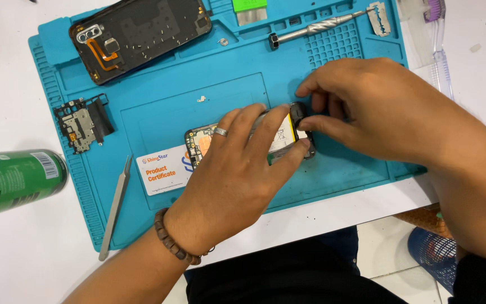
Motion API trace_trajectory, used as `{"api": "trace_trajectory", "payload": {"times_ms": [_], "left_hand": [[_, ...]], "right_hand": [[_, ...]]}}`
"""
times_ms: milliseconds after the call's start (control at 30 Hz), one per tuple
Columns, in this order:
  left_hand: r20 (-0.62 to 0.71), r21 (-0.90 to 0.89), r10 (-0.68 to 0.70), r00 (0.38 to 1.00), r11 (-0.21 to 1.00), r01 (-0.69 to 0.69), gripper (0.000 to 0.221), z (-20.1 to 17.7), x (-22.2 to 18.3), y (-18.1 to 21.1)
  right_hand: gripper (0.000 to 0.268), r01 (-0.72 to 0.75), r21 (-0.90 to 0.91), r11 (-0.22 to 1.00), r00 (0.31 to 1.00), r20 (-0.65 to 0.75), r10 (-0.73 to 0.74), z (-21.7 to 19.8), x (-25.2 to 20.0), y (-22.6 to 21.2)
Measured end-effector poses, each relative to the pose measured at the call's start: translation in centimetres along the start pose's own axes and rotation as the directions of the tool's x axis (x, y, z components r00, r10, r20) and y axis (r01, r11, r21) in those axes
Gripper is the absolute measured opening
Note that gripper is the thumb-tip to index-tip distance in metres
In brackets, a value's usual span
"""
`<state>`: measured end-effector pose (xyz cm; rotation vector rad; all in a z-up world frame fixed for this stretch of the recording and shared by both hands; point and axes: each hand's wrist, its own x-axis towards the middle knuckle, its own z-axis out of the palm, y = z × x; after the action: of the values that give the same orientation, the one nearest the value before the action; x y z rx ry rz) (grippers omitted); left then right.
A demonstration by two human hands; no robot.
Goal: The person reassembles a disassembled smartphone on a blue work mat. They place a small black component onto the battery, position the motherboard, and use a screwdriver to fasten several screws into the phone's frame.
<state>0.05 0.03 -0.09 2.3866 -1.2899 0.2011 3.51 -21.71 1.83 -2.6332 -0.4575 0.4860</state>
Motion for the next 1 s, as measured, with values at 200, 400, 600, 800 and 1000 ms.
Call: {"api": "trace_trajectory", "payload": {"times_ms": [200, 400, 600, 800, 1000], "left_hand": [[-0.054, 0.037, 0.031, 0.998, 0.999, -0.029, 0.032, -0.1, -0.1, -0.3], [-0.146, 0.121, 0.061, 0.987, 0.992, -0.043, 0.021, -0.4, 0.0, -0.2], [-0.19, 0.124, 0.085, 0.978, 0.99, -0.062, 0.018, -0.7, 0.3, -0.3], [-0.209, 0.084, 0.085, 0.974, 0.994, -0.069, 0.018, -0.5, 0.2, -0.4], [-0.21, 0.087, 0.093, 0.973, 0.993, -0.076, 0.017, -0.7, 0.1, -0.6]], "right_hand": [[0.024, -0.078, 0.138, 0.987, 0.995, 0.072, 0.069, -0.8, 0.3, -0.4], [0.01, -0.091, 0.476, 0.874, 0.995, 0.085, 0.058, -1.0, -0.1, -1.1], [0.007, 0.034, 0.58, 0.814, 0.999, -0.032, -0.018, -0.9, -0.3, -1.0], [0.016, 0.071, 0.606, 0.792, 0.989, 0.059, -0.135, -1.5, -0.3, -0.7], [0.018, 0.017, 0.646, 0.763, 0.992, 0.087, -0.096, -1.2, -0.3, -0.6]]}}
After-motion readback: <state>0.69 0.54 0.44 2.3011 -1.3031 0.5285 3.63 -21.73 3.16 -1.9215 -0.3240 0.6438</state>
